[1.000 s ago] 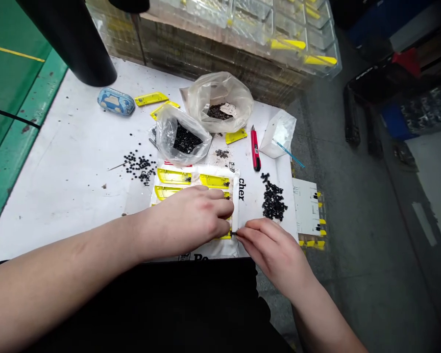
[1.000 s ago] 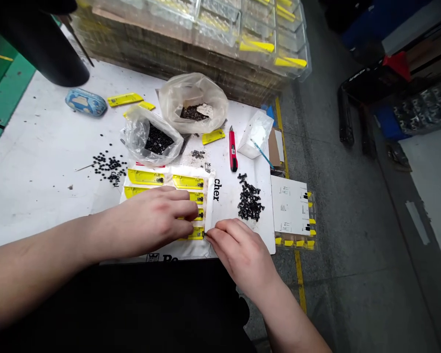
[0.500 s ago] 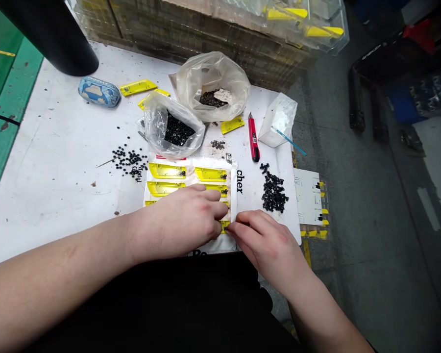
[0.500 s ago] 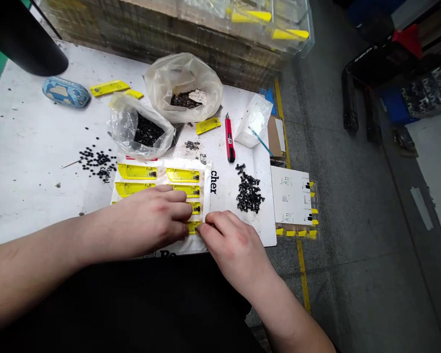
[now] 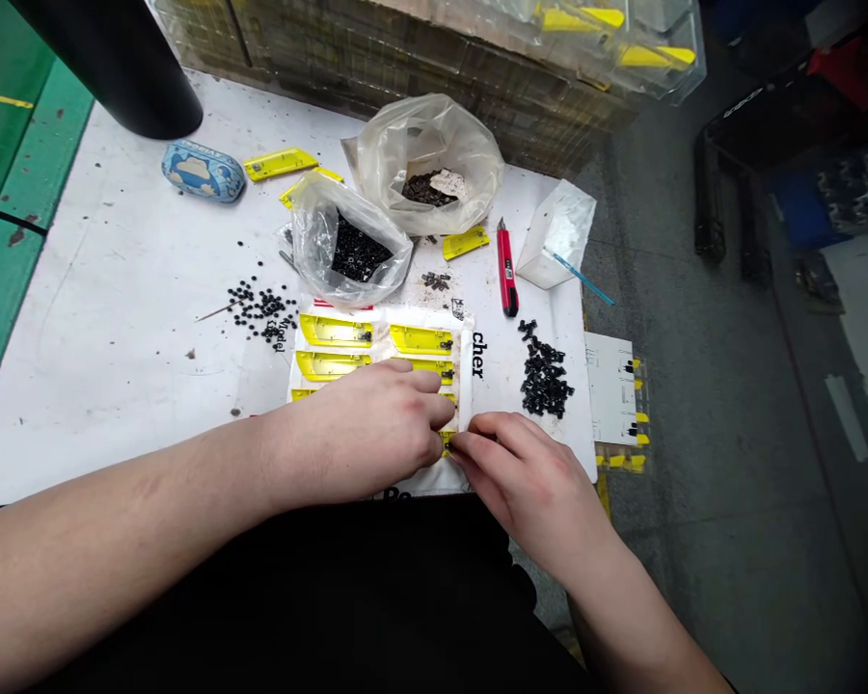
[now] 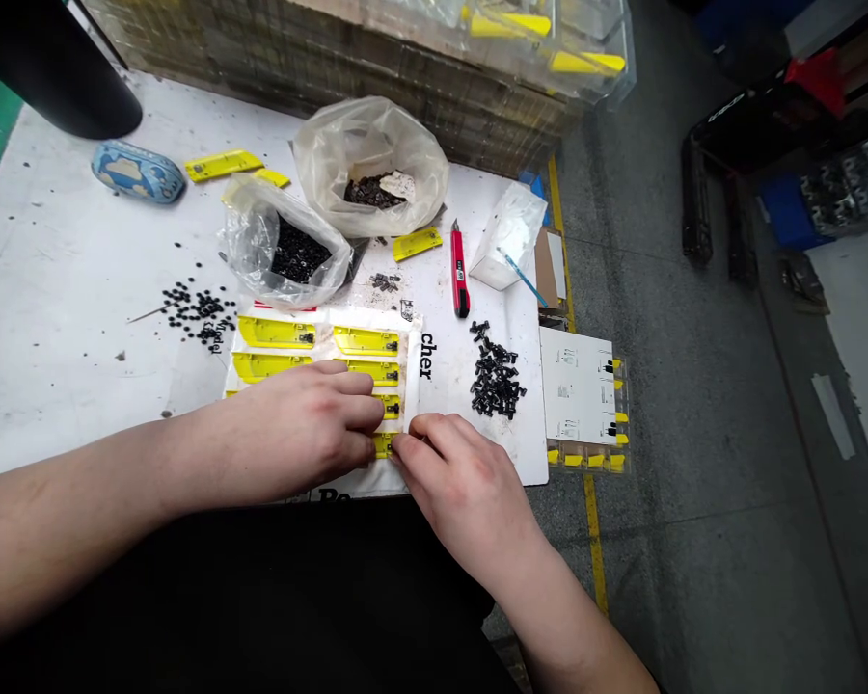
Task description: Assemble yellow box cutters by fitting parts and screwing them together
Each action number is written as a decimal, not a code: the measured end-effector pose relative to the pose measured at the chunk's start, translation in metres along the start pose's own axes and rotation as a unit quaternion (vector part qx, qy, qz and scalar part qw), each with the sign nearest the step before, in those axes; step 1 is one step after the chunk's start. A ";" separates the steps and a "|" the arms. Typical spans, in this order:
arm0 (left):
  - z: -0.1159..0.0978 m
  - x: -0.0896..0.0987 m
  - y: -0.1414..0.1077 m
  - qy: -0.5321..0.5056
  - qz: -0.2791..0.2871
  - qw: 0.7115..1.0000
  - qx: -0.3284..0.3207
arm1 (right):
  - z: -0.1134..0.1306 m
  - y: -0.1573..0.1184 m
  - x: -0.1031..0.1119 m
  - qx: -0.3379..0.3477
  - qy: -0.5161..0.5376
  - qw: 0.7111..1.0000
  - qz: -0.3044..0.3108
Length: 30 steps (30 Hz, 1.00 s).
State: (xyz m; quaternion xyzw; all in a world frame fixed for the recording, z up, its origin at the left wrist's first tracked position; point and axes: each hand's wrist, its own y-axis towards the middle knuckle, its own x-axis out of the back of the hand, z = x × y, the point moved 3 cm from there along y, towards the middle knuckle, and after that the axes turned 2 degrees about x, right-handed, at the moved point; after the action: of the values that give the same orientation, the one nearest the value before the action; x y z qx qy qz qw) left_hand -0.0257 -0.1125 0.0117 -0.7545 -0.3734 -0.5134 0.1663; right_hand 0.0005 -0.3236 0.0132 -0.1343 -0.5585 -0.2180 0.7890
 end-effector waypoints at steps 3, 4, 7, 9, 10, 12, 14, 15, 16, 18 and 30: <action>0.000 0.000 0.000 0.009 0.006 1.000 -0.001 | 0.000 0.000 0.000 0.001 0.006 1.000 -0.002; -0.001 0.000 0.000 0.011 0.009 1.000 0.000 | -0.001 0.001 0.000 0.001 0.008 1.000 -0.001; -0.001 0.000 0.000 0.011 0.017 1.000 0.004 | -0.001 0.002 -0.001 0.000 0.011 1.000 -0.001; -0.001 0.000 0.000 0.007 0.020 1.000 0.007 | -0.002 0.003 -0.001 -0.003 0.012 1.000 -0.001; -0.001 0.000 0.001 0.005 0.020 1.000 0.008 | -0.002 0.003 -0.002 -0.004 0.012 1.000 -0.001; -0.001 -0.001 0.001 0.000 0.017 1.000 0.007 | -0.002 0.003 -0.002 -0.007 0.013 1.000 0.001; 0.000 -0.002 0.000 -0.004 0.013 1.000 0.005 | -0.001 0.002 -0.001 -0.009 0.016 1.000 0.002; 0.000 -0.002 0.000 -0.005 0.011 1.000 0.004 | -0.001 0.002 -0.001 -0.009 0.020 1.000 0.002; 0.000 -0.003 0.000 -0.006 0.011 1.000 0.003 | -0.001 0.002 0.000 -0.009 0.028 1.000 0.002; 0.000 -0.003 -0.001 -0.007 0.012 1.000 0.003 | -0.002 0.001 0.001 -0.009 0.047 0.999 0.003; -0.001 -0.007 0.001 0.019 0.023 1.000 0.008 | -0.019 -0.010 0.002 -0.043 0.078 0.996 -0.001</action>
State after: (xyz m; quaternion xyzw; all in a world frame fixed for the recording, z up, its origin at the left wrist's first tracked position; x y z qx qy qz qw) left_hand -0.0277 -0.1166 0.0059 -0.7518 -0.3570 -0.5203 0.1912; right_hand 0.0121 -0.3414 0.0087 -0.1498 -0.4852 -0.2521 0.8238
